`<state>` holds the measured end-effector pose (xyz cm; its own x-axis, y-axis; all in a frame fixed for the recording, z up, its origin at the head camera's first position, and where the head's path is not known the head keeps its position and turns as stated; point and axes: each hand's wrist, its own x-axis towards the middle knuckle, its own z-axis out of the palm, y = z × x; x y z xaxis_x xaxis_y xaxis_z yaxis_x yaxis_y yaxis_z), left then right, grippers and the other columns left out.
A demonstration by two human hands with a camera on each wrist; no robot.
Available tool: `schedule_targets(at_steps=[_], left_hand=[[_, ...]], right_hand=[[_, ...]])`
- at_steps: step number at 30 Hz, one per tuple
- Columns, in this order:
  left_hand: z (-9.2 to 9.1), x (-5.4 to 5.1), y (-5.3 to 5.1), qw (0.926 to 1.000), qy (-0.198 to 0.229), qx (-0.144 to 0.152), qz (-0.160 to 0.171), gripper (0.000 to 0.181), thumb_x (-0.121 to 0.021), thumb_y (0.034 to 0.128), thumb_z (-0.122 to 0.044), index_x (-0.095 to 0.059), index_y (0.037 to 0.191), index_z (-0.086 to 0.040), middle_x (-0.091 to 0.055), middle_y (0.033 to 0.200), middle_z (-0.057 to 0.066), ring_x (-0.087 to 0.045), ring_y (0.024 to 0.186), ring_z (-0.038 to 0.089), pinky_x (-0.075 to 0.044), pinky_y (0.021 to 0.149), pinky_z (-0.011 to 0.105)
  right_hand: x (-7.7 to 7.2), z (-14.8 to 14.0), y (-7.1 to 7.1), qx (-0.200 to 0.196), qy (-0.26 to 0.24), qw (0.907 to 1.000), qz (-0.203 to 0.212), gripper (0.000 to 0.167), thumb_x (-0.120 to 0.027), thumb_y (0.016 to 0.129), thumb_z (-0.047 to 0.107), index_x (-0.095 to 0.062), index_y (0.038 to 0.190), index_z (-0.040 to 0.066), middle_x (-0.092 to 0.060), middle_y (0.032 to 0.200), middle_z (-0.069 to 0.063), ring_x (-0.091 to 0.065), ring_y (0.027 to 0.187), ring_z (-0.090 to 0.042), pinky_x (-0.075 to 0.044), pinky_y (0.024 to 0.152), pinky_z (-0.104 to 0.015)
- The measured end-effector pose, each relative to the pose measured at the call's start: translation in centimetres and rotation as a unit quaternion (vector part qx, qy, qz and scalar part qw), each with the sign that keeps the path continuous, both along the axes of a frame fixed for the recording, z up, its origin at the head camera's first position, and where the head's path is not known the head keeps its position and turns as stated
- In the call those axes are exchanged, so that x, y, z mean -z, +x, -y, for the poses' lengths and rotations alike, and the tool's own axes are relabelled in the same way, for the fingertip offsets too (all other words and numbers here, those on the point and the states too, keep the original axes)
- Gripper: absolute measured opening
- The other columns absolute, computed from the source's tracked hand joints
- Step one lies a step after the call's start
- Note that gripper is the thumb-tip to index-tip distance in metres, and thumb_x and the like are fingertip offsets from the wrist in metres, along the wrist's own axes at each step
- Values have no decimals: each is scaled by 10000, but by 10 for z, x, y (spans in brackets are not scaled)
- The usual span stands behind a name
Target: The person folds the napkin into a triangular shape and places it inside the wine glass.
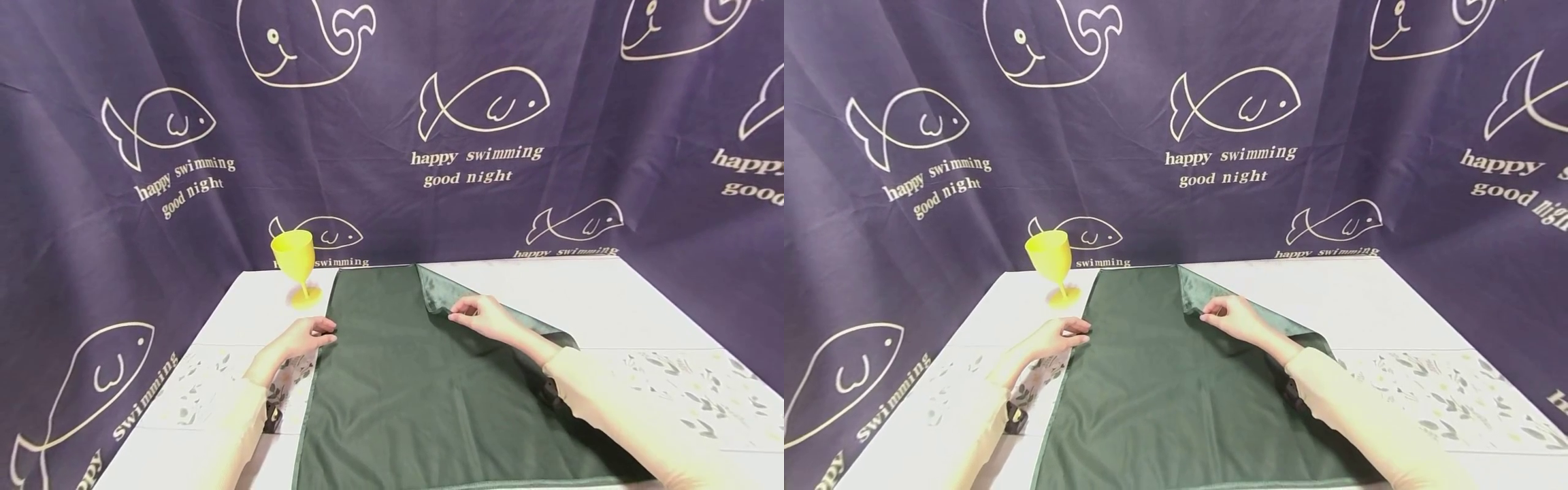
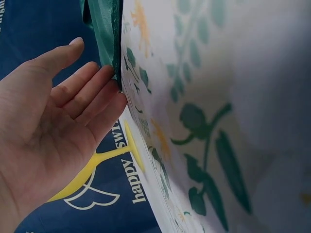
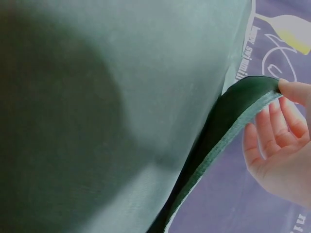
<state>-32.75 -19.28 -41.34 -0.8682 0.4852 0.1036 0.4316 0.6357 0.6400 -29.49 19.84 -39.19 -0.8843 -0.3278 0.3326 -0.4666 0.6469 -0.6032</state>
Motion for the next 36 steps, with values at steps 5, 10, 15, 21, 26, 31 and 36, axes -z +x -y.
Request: schedule_targets(at_steps=[5, 10, 15, 21, 26, 31, 36], left_hand=[[1, 0, 0, 10000, -51, 43, -69, 245, -644, 877, -100, -630, 1048, 75, -673, 1010, 208, -632, 982, 336, -521, 864, 411], [1, -1, -2, 9999, -98, -18, -46, 245, -641, 882, -107, -632, 1056, 65, -673, 1017, 197, -632, 981, 323, -521, 864, 402], [1, -3, -2, 9999, -128, 17, -75, 247, -641, 882, -106, -630, 1055, 69, -673, 1016, 203, -636, 977, 324, -527, 856, 394], [2, -4, -4, 9999, -90, -60, -96, 249, -633, 888, -111, -631, 1063, 65, -671, 1030, 205, -631, 993, 329, -521, 869, 405], [0, -3, -4, 9999, -143, -44, -58, 265, -630, 895, -135, -632, 1082, 53, -672, 1047, 193, -629, 1009, 317, -519, 877, 390], [-1, -3, -3, 9997, -227, -17, -73, 268, -630, 896, -142, -635, 1085, 48, -672, 1050, 188, -627, 1012, 317, -516, 879, 395], [0, -3, 0, 9995, -316, -5, -41, 270, -628, 898, -150, -636, 1085, 44, -671, 1053, 184, -626, 1014, 316, -512, 884, 399]], right_hand=[[2, 3, 3, 18, 52, 10000, -34, 68, -699, 840, 177, -695, 820, 112, -667, 736, 30, -576, 654, -71, -477, 623, -226], [3, 4, 4, 48, 49, 10000, -67, 71, -698, 841, 180, -697, 826, 110, -672, 746, 26, -582, 667, -73, -482, 634, -231], [0, 6, 4, 64, 35, 10000, -27, 73, -699, 839, 179, -703, 833, 107, -674, 748, 21, -585, 670, -85, -480, 630, -233], [-6, 9, 1, 6, 171, 9998, -107, 83, -701, 836, 180, -709, 843, 98, -677, 756, 16, -585, 669, -77, -477, 630, -229], [-5, 12, 1, -99, 229, 9997, -69, 86, -700, 836, 182, -707, 848, 98, -679, 764, 19, -578, 667, -69, -478, 629, -220], [-1, 16, 4, -198, 209, 9996, -81, 72, -702, 834, 174, -704, 834, 102, -676, 752, 23, -574, 657, -62, -480, 625, -213], [3, 21, 7, -283, 206, 9994, -78, 54, -710, 821, 157, -699, 823, 104, -679, 746, 24, -575, 646, -54, -481, 615, -211]])
